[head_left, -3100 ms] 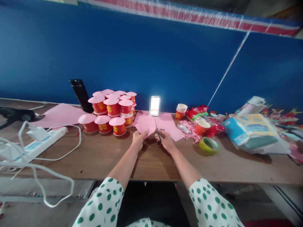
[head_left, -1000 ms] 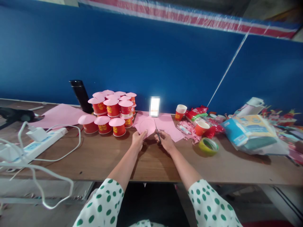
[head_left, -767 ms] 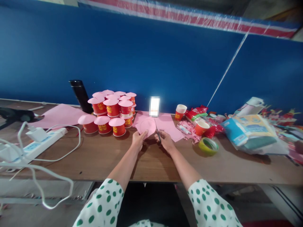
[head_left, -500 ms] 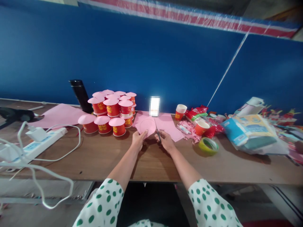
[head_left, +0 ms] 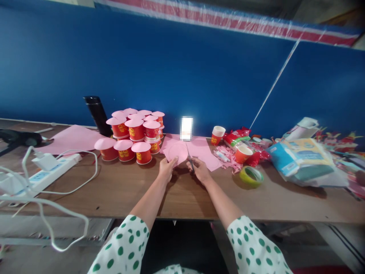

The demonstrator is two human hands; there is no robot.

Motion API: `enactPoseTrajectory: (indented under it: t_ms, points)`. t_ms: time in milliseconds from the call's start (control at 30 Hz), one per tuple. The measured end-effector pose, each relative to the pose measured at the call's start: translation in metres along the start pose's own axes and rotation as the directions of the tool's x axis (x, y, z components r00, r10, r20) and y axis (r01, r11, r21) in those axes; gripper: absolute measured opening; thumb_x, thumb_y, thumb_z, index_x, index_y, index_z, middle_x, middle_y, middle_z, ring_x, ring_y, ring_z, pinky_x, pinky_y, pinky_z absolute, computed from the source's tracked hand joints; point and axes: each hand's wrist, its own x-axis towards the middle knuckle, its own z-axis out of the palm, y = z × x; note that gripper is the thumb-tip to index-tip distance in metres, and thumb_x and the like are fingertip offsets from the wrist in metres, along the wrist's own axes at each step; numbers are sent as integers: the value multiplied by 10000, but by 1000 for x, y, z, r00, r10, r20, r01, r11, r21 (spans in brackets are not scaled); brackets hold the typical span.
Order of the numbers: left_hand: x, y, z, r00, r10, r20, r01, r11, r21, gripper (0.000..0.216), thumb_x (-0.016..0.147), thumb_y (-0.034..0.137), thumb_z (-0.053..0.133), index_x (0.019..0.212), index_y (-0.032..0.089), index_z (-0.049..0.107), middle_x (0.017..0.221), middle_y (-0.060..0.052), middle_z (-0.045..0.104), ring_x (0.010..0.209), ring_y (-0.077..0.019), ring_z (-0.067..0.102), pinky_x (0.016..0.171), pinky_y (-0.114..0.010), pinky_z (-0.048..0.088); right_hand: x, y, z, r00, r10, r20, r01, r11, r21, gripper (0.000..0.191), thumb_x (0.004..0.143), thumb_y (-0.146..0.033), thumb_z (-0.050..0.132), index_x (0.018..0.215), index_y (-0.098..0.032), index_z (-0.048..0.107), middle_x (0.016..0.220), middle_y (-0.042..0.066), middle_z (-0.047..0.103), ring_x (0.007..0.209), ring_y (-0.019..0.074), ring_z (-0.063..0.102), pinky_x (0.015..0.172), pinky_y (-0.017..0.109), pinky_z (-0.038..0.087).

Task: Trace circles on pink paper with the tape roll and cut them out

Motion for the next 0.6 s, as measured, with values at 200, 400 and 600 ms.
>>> enactPoseTrajectory:
  t_ms: [200, 400, 600]
  points:
    - [1, -1, -2, 1000, 2, 0, -2, 1000, 3, 444, 490, 351, 817, 811, 82, 672, 729, -91, 699, 600, -150, 628, 599, -267, 494, -1, -2, 1, 1000, 9, -7, -9, 1000, 0, 412, 632, -429, 686, 937, -157, 639, 590, -21, 577, 484, 99, 501, 422, 205, 360]
    - [1, -1, -2, 1000, 9, -5, -9, 1000, 9, 437, 502, 345, 814, 818, 78, 672, 724, -90, 696, 593, -144, 622, 586, -258, 490, -2, -6, 1, 1000, 14, -21, -14, 1000, -4, 403, 625, -430, 687, 922, -160, 646, 578, -18, 580, 486, 105, 507, 411, 204, 358]
    - [2, -2, -2, 1000, 11, 11, -11, 1000, 6, 434, 507, 343, 812, 820, 76, 671, 718, -88, 696, 591, -144, 623, 593, -262, 489, -2, -4, 1, 1000, 9, -21, -9, 1000, -6, 410, 635, -423, 683, 937, -149, 642, 586, -14, 579, 486, 101, 504, 412, 201, 355]
